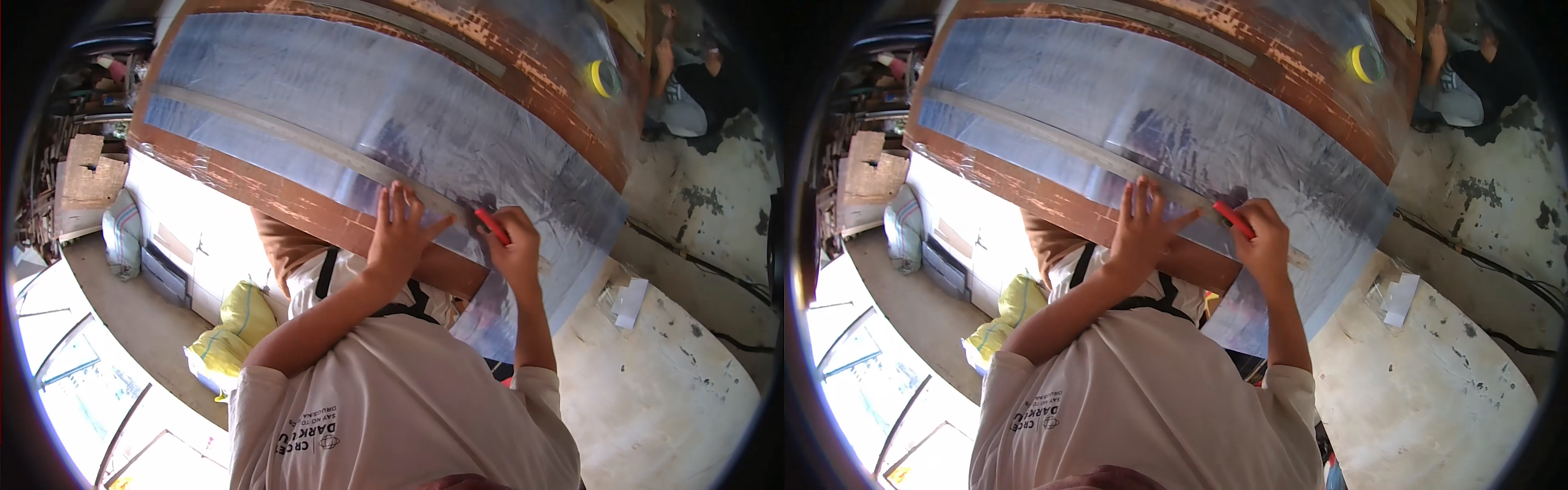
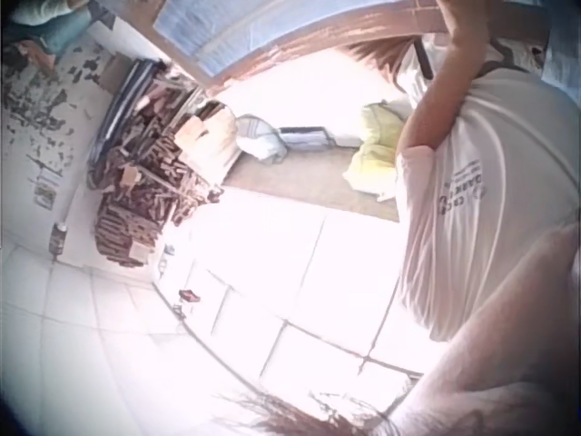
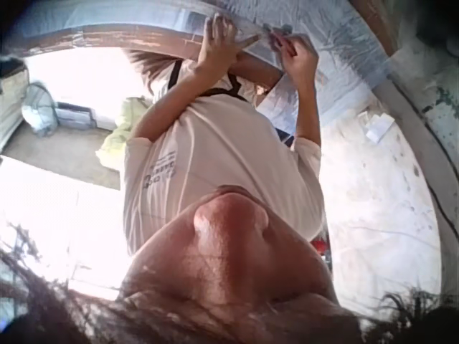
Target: The person uses a metal ruler and a utility knife to score and cut a long strip from a large reflective sheet on a wooden table, then folds and detaches the cut piece by hand.
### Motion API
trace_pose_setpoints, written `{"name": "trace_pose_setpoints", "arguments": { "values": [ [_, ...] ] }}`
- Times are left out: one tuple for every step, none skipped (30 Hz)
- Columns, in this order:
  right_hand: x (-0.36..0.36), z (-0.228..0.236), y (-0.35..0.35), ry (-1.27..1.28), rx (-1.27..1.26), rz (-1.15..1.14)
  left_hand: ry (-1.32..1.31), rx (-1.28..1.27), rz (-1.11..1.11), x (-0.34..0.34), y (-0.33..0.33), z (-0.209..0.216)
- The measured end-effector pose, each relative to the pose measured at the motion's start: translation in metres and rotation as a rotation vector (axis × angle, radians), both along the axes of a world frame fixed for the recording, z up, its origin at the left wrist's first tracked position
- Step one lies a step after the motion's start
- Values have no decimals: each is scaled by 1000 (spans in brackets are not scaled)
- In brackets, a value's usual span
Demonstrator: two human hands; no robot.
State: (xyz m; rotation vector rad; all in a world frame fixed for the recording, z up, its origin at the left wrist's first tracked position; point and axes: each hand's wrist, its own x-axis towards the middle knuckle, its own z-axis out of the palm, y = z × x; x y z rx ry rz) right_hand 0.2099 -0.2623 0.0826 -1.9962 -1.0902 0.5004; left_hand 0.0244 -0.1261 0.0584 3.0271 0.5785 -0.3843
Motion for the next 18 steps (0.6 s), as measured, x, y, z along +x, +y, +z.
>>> {"name": "trace_pose_setpoints", "arguments": {
  "values": [
    [-11, -8, 5, -33, -16, 11, -119, 13, 3, -5, -1, -10],
    [-22, -15, 10, -67, -34, 18, -238, 25, 0, -7, 2, -9],
    [-28, -20, 12, -121, -38, 52, -245, -1, -2, -11, 6, -8],
    [-33, -22, 13, -122, -24, 50, -246, 13, -5, -18, 14, -7],
    [-39, -21, 17, -173, -34, 44, -294, -87, -15, -26, 23, -2],
    [-43, -20, 22, -225, -45, 36, -343, -190, -25, -35, 34, 2],
    [-45, -19, 28, -224, -34, 36, -341, -179, -26, -46, 45, 6],
    [-46, -16, 33, -239, -92, 60, -420, -318, 36, -58, 57, 10],
    [-46, -14, 36, -255, -153, 80, -497, -463, 93, -69, 69, 13],
    [-47, -13, 40, -258, -149, 75, -500, -460, 87, -82, 80, 13],
    [-47, -12, 47, -319, -162, 91, -529, -491, 134, -96, 93, 12],
    [-48, -11, 54, -380, -175, 107, -557, -522, 182, -109, 105, 12],
    [-49, -8, 59, -396, -209, 118, -667, -493, 206, -120, 114, 11],
    [-49, -5, 65, -401, -199, 117, -672, -483, 202, -132, 124, 10],
    [-49, -2, 70, -425, -245, 151, -717, -562, 300, -145, 136, 9],
    [-49, 1, 76, -450, -293, 184, -761, -643, 396, -158, 149, 8],
    [-51, 7, 83, -457, -289, 174, -790, -599, 403, -165, 164, 14],
    [-55, 15, 89, -505, -287, 153, -793, -596, 402, -177, 178, 14]
  ]
}}
